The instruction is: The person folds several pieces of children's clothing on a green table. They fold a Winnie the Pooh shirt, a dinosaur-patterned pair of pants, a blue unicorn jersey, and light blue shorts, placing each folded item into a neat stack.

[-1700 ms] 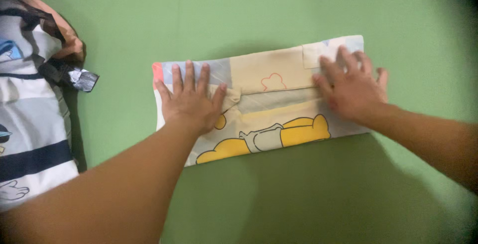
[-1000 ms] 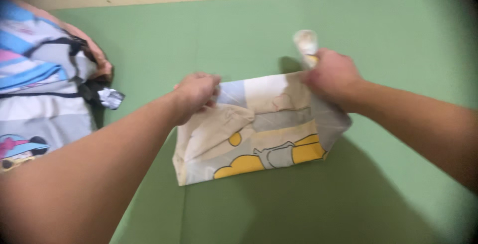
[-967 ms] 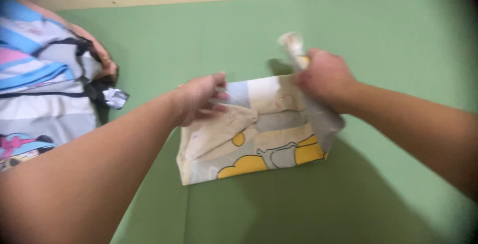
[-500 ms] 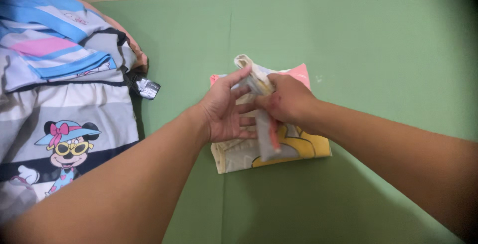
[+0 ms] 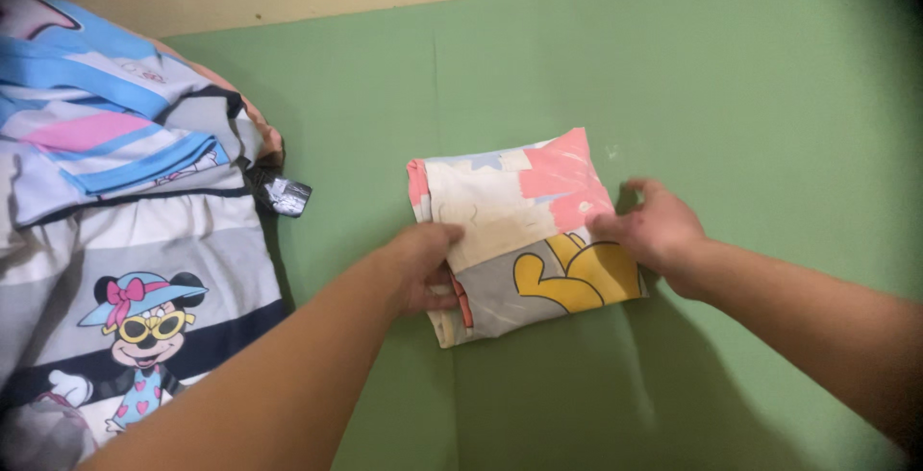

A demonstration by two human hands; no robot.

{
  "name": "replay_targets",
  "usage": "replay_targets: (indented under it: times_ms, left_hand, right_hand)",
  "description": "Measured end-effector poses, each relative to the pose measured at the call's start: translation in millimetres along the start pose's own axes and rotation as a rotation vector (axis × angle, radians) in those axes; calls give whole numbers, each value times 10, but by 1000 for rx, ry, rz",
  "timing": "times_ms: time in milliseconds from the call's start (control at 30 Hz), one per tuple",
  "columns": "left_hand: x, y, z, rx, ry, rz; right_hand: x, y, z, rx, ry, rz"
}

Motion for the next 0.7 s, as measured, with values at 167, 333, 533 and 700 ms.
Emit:
replay_targets:
  times_ms: [167, 333, 533, 700]
  left_hand:
    - [61, -110, 0, -103, 52, 432]
    - [475, 378, 474, 142, 142, -56]
    - [1276, 544, 1318, 344, 392, -690]
    - [1049, 385, 1197, 183, 501, -484]
  right_hand:
    - [126, 139, -65, -340, 153, -193]
    - [113, -287, -899, -15, -316, -33]
    - [487, -829, -1842, 351, -1049, 316]
    - [779, -666, -1643, 680, -1325, 362]
Point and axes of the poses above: each hand's wrist, its own x-axis away from the middle knuckle, its own y-axis out of the palm, z = x × y, the point moved 6 cm from there along -x, towards the middle knuckle, and after that the axes turned 14 degrees about -y, right-handed, at the moved point
